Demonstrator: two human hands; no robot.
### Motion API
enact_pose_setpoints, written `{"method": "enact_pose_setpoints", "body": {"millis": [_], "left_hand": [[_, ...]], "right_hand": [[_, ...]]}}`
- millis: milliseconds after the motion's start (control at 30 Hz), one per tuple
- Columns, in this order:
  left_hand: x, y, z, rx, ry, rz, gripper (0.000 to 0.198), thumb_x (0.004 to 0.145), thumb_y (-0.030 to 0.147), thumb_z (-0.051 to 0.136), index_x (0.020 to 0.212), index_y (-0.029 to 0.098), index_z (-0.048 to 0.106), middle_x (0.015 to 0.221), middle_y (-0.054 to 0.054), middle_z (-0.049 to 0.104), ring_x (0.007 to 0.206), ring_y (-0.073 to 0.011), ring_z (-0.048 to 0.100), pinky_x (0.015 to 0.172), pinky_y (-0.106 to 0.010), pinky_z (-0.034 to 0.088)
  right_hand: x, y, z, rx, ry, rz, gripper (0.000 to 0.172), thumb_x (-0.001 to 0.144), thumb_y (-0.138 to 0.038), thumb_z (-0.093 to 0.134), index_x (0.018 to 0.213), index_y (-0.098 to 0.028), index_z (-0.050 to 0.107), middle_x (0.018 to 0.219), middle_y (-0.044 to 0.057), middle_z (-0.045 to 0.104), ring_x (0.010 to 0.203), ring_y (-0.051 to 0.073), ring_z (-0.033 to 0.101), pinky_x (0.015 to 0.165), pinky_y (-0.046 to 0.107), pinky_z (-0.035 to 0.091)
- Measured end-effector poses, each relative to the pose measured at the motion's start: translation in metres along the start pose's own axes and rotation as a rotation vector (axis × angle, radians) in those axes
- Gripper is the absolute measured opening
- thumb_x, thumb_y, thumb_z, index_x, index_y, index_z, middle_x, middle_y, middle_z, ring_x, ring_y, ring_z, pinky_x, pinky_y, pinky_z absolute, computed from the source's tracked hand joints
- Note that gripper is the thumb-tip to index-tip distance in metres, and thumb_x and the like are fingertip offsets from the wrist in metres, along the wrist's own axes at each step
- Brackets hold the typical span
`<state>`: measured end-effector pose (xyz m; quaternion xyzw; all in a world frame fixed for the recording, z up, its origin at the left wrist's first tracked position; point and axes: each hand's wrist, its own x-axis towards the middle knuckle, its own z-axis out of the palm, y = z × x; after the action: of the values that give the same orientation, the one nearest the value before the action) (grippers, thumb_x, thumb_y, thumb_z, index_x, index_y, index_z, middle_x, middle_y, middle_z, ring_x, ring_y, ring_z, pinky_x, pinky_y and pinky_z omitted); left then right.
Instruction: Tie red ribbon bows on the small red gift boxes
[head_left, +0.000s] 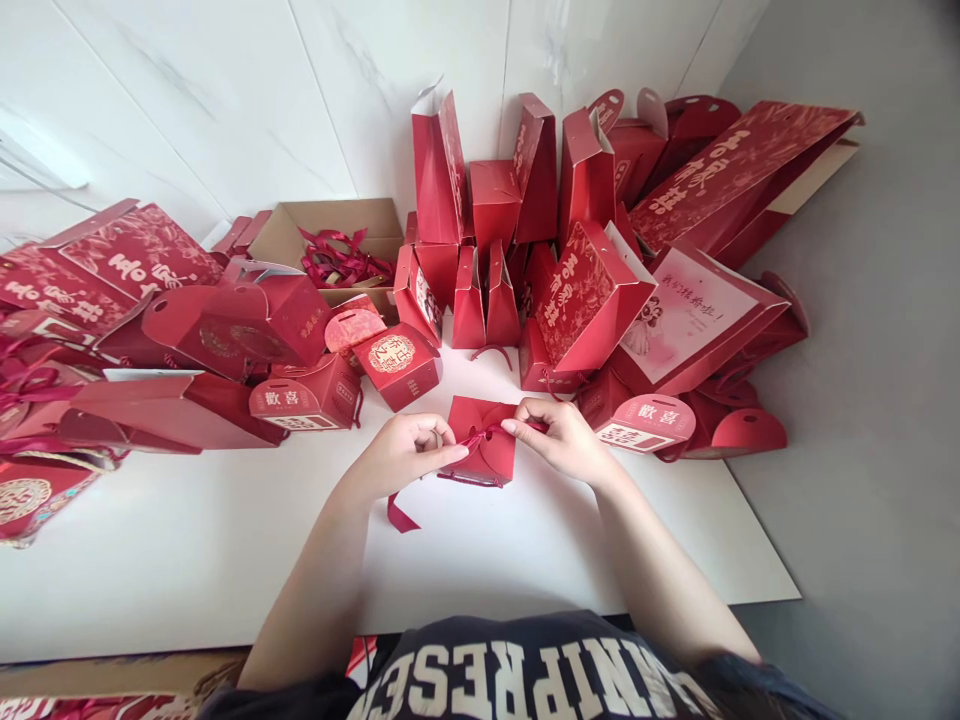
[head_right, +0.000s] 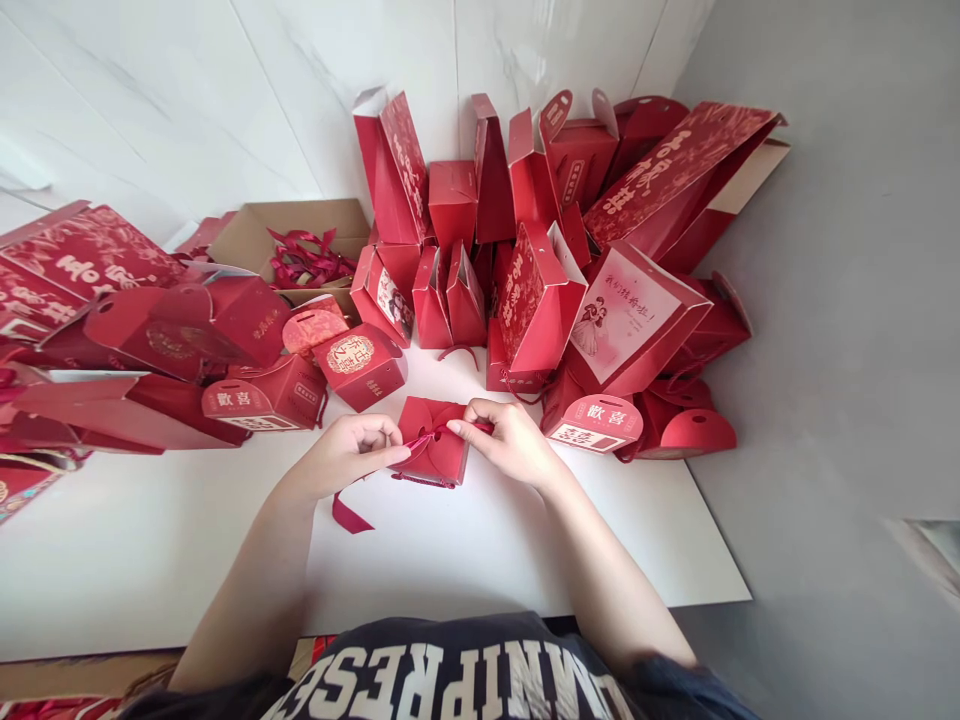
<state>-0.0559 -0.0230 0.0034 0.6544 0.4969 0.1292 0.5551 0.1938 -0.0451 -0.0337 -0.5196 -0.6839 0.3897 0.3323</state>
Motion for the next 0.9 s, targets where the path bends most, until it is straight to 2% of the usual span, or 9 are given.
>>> {"method": "enact_pose_setpoints", "body": {"millis": [167, 300, 500, 667, 900], "left_hand": [[-0.001, 0.0, -0.001, 0.002, 0.02, 0.018, 0.032, 0.085, 0.048, 0.06, 0.079, 0.017, 0.062, 0.058, 0.003, 0.052, 0.052, -0.0084, 0.043, 0.05, -0.021, 0.03], [-0.003, 0.001, 0.001, 0.046, 0.044, 0.046, 0.027, 0.086, 0.042, 0.059, 0.077, 0.017, 0.059, 0.06, 0.003, 0.054, 0.054, -0.0082, 0.044, 0.051, -0.02, 0.031], [-0.002, -0.001, 0.004, 0.079, 0.135, 0.091, 0.02, 0.088, 0.033, 0.055, 0.075, 0.018, 0.052, 0.054, 0.007, 0.047, 0.049, -0.0065, 0.04, 0.049, -0.019, 0.031], [0.001, -0.001, 0.004, 0.099, 0.136, 0.132, 0.016, 0.088, 0.025, 0.052, 0.074, 0.018, 0.05, 0.051, 0.006, 0.056, 0.048, -0.0072, 0.048, 0.051, -0.019, 0.037], [0.007, -0.007, 0.001, 0.06, 0.124, 0.127, 0.018, 0.089, 0.027, 0.053, 0.074, 0.018, 0.05, 0.049, 0.005, 0.056, 0.044, -0.0071, 0.045, 0.047, -0.019, 0.035]], "right_hand": [[0.001, 0.001, 0.002, -0.018, 0.021, -0.032, 0.037, 0.093, -0.049, 0.052, 0.071, -0.019, 0.05, 0.065, -0.004, 0.048, 0.061, 0.011, 0.039, 0.058, 0.024, 0.032], [0.001, 0.001, 0.003, -0.03, 0.006, -0.072, 0.036, 0.092, -0.048, 0.055, 0.072, -0.019, 0.049, 0.066, -0.003, 0.049, 0.06, 0.011, 0.039, 0.058, 0.024, 0.032], [0.001, 0.002, 0.003, -0.083, 0.012, -0.09, 0.033, 0.095, -0.044, 0.05, 0.074, -0.02, 0.047, 0.065, -0.004, 0.046, 0.059, 0.01, 0.038, 0.058, 0.023, 0.032], [0.001, 0.002, 0.0, -0.146, 0.007, -0.124, 0.03, 0.097, -0.041, 0.049, 0.074, -0.021, 0.045, 0.064, -0.005, 0.045, 0.058, 0.011, 0.037, 0.058, 0.024, 0.032], [0.0, 0.003, -0.002, -0.208, -0.002, -0.149, 0.029, 0.098, -0.041, 0.046, 0.076, -0.022, 0.042, 0.064, -0.004, 0.044, 0.058, 0.012, 0.039, 0.058, 0.025, 0.032]]}}
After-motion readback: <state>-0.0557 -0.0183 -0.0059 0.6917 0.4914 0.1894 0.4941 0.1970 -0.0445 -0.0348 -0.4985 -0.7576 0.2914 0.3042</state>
